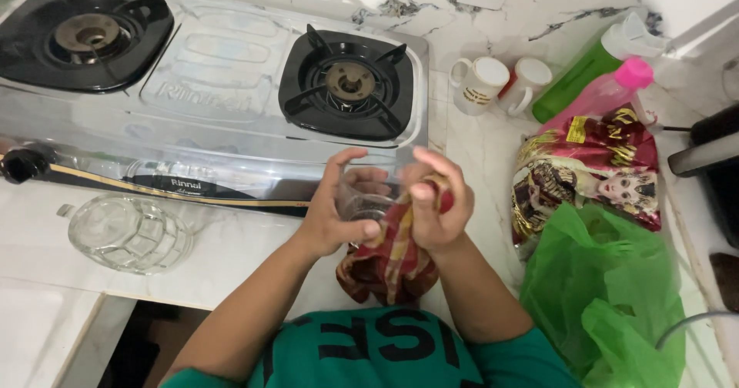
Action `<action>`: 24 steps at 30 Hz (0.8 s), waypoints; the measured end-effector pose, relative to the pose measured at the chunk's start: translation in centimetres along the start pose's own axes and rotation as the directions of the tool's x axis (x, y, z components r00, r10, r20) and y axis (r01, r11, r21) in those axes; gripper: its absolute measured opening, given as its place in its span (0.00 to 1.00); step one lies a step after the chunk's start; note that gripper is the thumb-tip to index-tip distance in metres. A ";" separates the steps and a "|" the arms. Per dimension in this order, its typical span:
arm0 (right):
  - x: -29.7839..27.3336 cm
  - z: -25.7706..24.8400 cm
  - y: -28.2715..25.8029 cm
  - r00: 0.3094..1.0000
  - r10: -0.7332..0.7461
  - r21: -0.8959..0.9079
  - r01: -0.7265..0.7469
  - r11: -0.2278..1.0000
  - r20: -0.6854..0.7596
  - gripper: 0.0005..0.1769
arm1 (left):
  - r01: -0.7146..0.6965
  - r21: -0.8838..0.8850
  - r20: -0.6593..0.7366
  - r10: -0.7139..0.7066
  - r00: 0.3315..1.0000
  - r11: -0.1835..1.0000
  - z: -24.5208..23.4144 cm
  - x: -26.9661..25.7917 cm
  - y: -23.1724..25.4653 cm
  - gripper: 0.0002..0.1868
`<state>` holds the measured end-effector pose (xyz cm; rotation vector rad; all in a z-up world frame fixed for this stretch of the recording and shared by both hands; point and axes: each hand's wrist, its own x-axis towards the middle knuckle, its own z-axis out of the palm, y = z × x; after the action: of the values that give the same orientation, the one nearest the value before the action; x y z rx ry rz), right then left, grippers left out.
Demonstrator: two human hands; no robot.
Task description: Drying various glass and ceramic mugs and cups with a cloth in a kitchen area.
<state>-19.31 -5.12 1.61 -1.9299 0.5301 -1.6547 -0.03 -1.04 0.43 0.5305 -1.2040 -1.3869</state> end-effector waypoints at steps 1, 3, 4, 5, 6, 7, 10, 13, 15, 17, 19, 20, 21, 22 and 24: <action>0.5 0.7 -1.3 1.000 -0.001 0.001 0.001 1.000 0.002 0.21 | -0.002 0.001 -0.002 0.002 1.000 1.000 0.2 0.3 0.2 0.64; 1.3 2.2 -3.8 0.976 -0.182 -0.204 0.203 0.958 0.118 0.30 | -0.013 -0.322 -0.085 -0.015 0.996 0.947 0.5 0.7 0.6 0.59; 1.2 1.9 -3.6 0.976 -0.183 -0.202 0.204 0.958 0.118 0.30 | -0.014 -0.321 -0.086 -0.014 0.996 0.947 0.2 0.6 0.4 0.59; 1.1 1.7 -3.5 0.951 -0.228 -0.314 0.285 0.906 0.207 0.34 | -0.029 -0.331 -0.091 -0.002 0.996 0.943 0.0 0.4 0.1 0.57; 0.9 1.5 -3.4 0.918 -0.258 -0.412 0.369 0.833 0.299 0.37 | -0.043 -0.342 -0.097 0.011 0.995 0.939 -0.3 0.1 -0.2 0.56; 1.5 1.3 -3.1 0.917 -0.261 -0.409 0.372 0.833 0.302 0.37 | -0.047 -0.341 -0.099 0.014 0.995 0.939 -0.3 0.3 -0.5 0.56; 2.2 1.2 -3.0 0.985 -0.049 -0.274 0.093 0.957 0.164 0.45 | -0.089 -0.133 -0.061 0.081 0.995 0.987 0.0 0.1 -1.5 0.55; 2.3 1.7 -3.5 0.992 0.038 -0.181 -0.016 0.983 0.117 0.49 | -0.159 -0.065 -0.077 0.154 0.985 0.985 0.2 0.6 -1.4 0.55; 1.5 1.8 -2.4 0.976 -0.125 -0.366 0.184 0.912 0.178 0.47 | -0.195 -0.111 -0.081 0.186 0.979 0.975 -0.1 0.6 -1.1 0.55; 1.9 0.7 -1.6 0.984 -0.110 -0.382 0.157 0.911 0.144 0.47 | -0.177 -0.135 -0.063 0.170 0.983 0.975 -0.1 0.0 -1.4 0.55; 2.3 0.4 -0.9 0.990 -0.097 -0.400 0.132 0.907 0.107 0.47 | -0.160 -0.159 -0.041 0.155 0.987 0.974 -0.2 -0.2 -1.8 0.56; 2.4 0.6 -0.6 1.000 0.027 -0.240 -0.028 0.970 -0.008 0.46 | -0.195 -0.116 -0.031 0.192 0.981 0.974 -0.3 -0.2 -2.1 0.56; 2.2 0.8 -0.5 0.980 0.175 -0.058 -0.181 0.982 -0.094 0.46 | -0.225 -0.078 -0.026 0.224 0.974 0.971 -0.2 -0.5 -2.5 0.56; 1.2 1.2 -0.6 0.979 0.184 -0.059 -0.190 0.980 -0.092 0.46 | -0.220 -0.083 -0.032 0.218 0.975 0.972 -0.2 -0.8 -2.5 0.56; 0.1 2.3 -0.5 0.957 0.239 0.083 -0.228 0.970 -0.164 0.41 | -0.353 0.044 -0.039 0.354 0.934 0.935 -0.5 -0.5 -1.8 0.56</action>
<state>-17.06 -4.51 1.77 -1.6181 0.7351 -1.6714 -0.24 -1.10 -1.48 0.3473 -1.2203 -1.0416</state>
